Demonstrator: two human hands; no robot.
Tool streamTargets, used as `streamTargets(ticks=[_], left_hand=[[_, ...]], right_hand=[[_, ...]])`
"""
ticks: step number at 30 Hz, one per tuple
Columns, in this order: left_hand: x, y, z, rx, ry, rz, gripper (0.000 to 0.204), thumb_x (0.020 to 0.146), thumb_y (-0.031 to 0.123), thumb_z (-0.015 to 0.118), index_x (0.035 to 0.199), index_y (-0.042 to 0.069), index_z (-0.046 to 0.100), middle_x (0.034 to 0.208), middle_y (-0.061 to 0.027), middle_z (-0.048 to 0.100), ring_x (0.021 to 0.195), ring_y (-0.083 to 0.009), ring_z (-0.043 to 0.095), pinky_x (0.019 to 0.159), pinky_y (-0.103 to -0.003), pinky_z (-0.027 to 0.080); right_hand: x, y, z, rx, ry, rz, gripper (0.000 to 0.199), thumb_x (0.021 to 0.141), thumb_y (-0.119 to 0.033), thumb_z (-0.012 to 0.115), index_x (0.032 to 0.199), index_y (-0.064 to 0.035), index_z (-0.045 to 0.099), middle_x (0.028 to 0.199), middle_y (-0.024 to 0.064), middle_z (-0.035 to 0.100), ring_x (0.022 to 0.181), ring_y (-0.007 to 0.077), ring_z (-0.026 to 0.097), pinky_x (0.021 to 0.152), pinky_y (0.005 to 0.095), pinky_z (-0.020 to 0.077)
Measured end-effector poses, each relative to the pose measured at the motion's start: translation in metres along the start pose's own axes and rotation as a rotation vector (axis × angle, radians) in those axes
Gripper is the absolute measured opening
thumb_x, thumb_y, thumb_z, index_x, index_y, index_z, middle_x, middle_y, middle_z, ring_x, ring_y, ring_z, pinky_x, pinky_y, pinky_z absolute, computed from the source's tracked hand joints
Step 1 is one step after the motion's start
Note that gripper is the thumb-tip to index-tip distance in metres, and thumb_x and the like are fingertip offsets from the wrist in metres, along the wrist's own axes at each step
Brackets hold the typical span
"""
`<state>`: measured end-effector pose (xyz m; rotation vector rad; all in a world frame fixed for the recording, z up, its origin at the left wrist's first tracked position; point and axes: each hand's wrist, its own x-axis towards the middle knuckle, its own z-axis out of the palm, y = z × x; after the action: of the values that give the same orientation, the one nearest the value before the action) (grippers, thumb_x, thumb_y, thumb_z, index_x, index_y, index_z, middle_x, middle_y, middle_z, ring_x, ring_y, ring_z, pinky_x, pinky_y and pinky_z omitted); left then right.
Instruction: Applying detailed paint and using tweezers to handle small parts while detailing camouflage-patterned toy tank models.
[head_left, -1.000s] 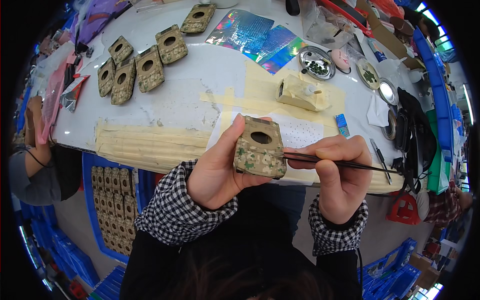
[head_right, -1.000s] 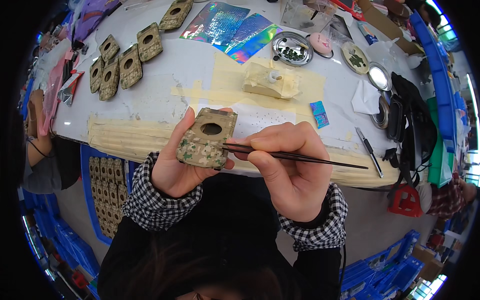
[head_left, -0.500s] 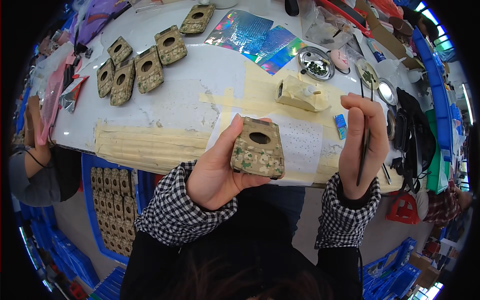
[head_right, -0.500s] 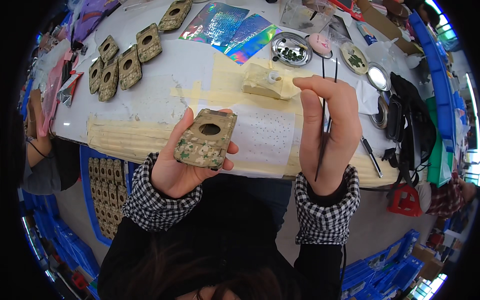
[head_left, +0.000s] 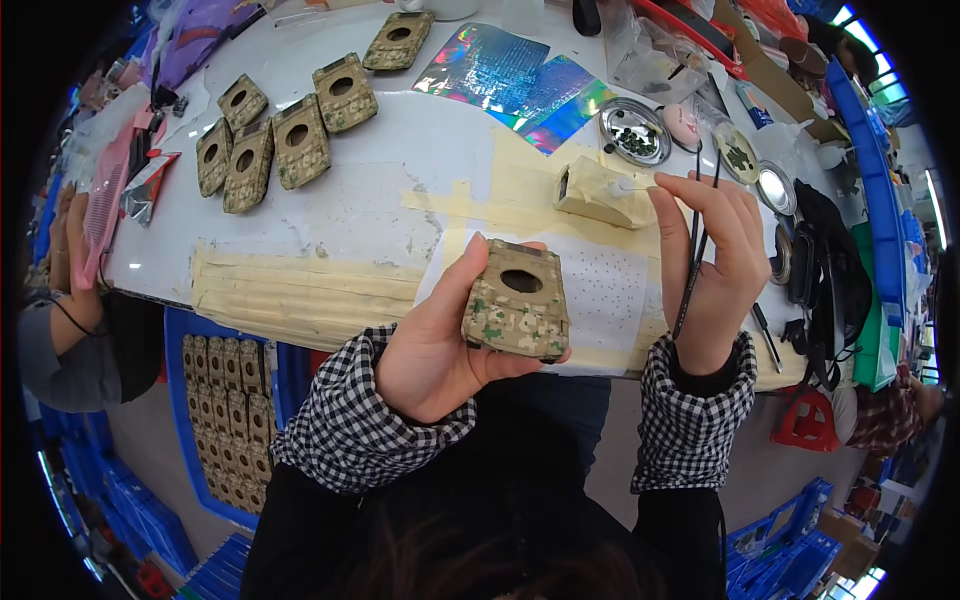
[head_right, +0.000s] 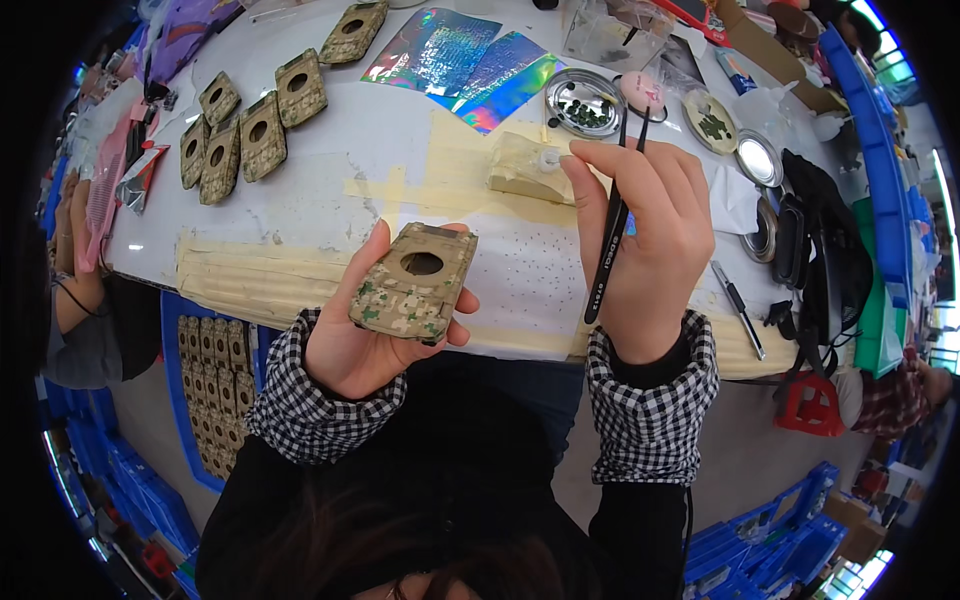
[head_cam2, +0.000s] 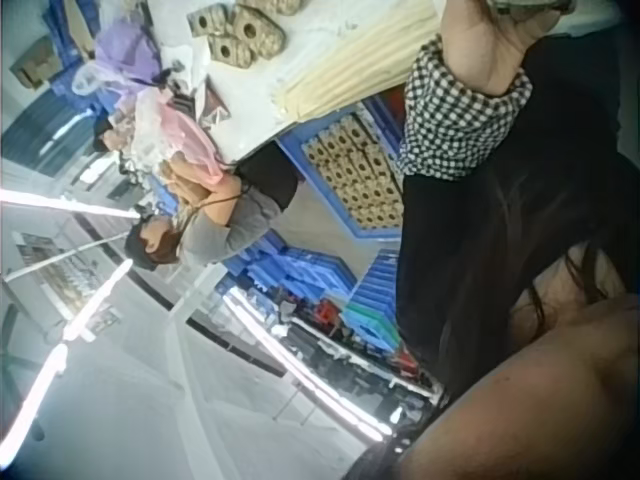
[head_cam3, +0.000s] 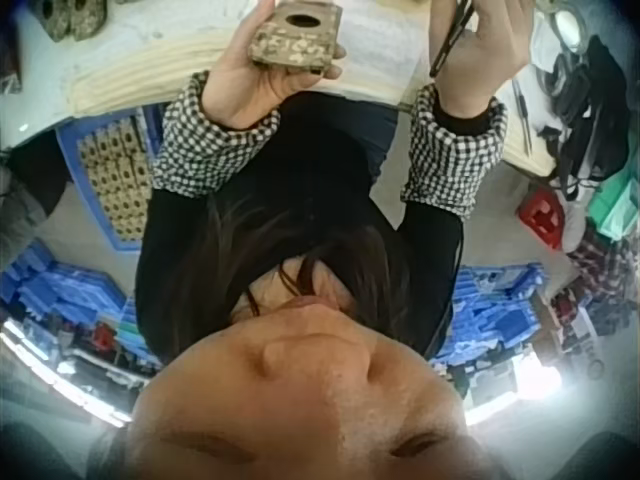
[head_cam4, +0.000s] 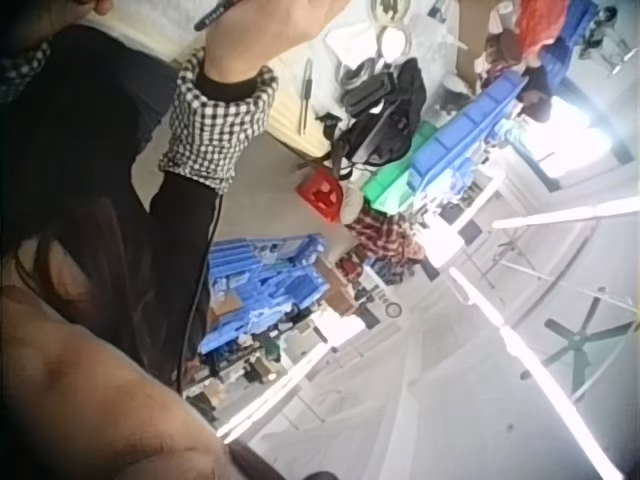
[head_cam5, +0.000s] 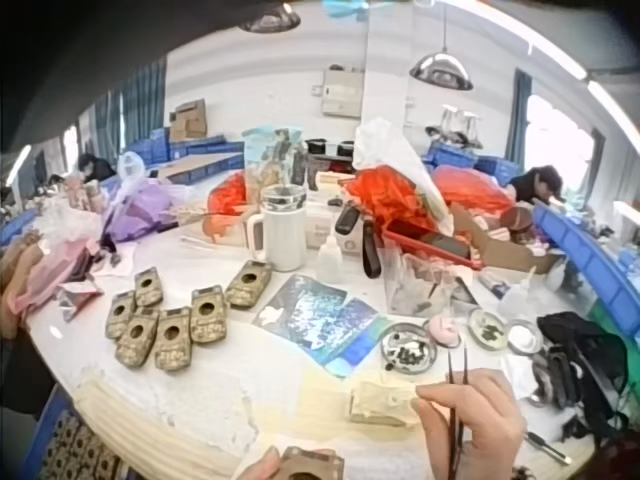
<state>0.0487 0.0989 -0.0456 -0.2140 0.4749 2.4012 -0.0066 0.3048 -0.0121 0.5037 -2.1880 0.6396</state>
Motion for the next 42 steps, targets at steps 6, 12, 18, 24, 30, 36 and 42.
streamTargets(ticks=[6, 12, 18, 24, 30, 36, 42], left_hand=[[-0.001, 0.001, 0.002, 0.0, 0.023, -0.004, 0.06, 0.098, 0.049, 0.021, 0.136, 0.004, 0.034, 0.101, -0.0226, 0.06, 0.083, -0.0297, 0.066, 0.068, -0.031, 0.058], [-0.001, 0.001, 0.002, 0.04, 0.038, -0.005, 0.06, 0.098, 0.049, 0.022, 0.134, 0.004, 0.036, 0.101, -0.0213, 0.059, 0.082, -0.0295, 0.065, 0.068, -0.031, 0.057], [-0.001, 0.0, 0.001, 0.032, 0.04, -0.001, 0.059, 0.098, 0.049, 0.022, 0.133, 0.004, 0.037, 0.102, -0.0203, 0.059, 0.083, -0.0289, 0.065, 0.069, -0.032, 0.057], [-0.001, 0.0, -0.001, 0.039, 0.022, 0.006, 0.058, 0.098, 0.048, 0.022, 0.133, 0.004, 0.037, 0.103, -0.0195, 0.059, 0.085, -0.0284, 0.064, 0.07, -0.032, 0.057], [-0.001, 0.0, 0.0, 0.034, 0.015, 0.005, 0.058, 0.098, 0.048, 0.022, 0.133, 0.004, 0.037, 0.104, -0.0193, 0.059, 0.085, -0.0282, 0.064, 0.071, -0.033, 0.057], [0.0, 0.0, 0.001, 0.016, 0.036, 0.014, 0.059, 0.098, 0.048, 0.021, 0.133, 0.003, 0.036, 0.103, -0.0214, 0.059, 0.084, -0.0295, 0.065, 0.07, -0.032, 0.058], [-0.003, 0.001, 0.001, -0.046, -0.028, 0.01, 0.061, 0.099, 0.046, 0.02, 0.137, 0.001, 0.029, 0.103, -0.0267, 0.058, 0.085, -0.0325, 0.066, 0.068, -0.032, 0.059]], right_hand=[[-0.01, -0.028, -0.022, 0.492, -0.074, 0.072, 0.009, 0.085, -0.003, 0.061, 0.092, 0.0012, 0.057, 0.087, 0.0113, 0.062, 0.08, 0.0201, 0.059, 0.07, 0.031, 0.0467], [-0.02, -0.043, -0.017, 1.037, -0.313, 0.412, 0.011, 0.096, -0.01, 0.047, 0.097, 0.0013, 0.047, 0.086, 0.0092, 0.058, 0.085, 0.0146, 0.064, 0.074, 0.0241, 0.0475], [-0.019, -0.045, -0.016, 1.073, -0.34, 0.455, 0.013, 0.096, -0.011, 0.047, 0.097, 0.0012, 0.046, 0.087, 0.0085, 0.056, 0.083, 0.0154, 0.066, 0.073, 0.0233, 0.0495], [-0.018, -0.048, -0.016, 1.059, -0.341, 0.465, 0.013, 0.096, -0.011, 0.048, 0.096, 0.0012, 0.047, 0.086, 0.0082, 0.056, 0.082, 0.0146, 0.066, 0.072, 0.0228, 0.0493], [-0.018, -0.047, -0.015, 1.041, -0.344, 0.45, 0.012, 0.096, -0.011, 0.049, 0.095, 0.0011, 0.048, 0.085, 0.0081, 0.057, 0.081, 0.0139, 0.066, 0.071, 0.0225, 0.0493], [-0.017, -0.047, -0.014, 1.059, -0.313, 0.496, 0.012, 0.096, -0.011, 0.047, 0.095, 0.0015, 0.047, 0.085, 0.008, 0.058, 0.08, 0.0151, 0.066, 0.072, 0.0237, 0.0509], [-0.008, -0.02, -0.006, 0.57, -0.005, 0.407, 0.008, 0.092, -0.006, 0.053, 0.091, 0.0022, 0.052, 0.077, 0.0068, 0.06, 0.074, 0.0128, 0.062, 0.065, 0.0252, 0.0493]])
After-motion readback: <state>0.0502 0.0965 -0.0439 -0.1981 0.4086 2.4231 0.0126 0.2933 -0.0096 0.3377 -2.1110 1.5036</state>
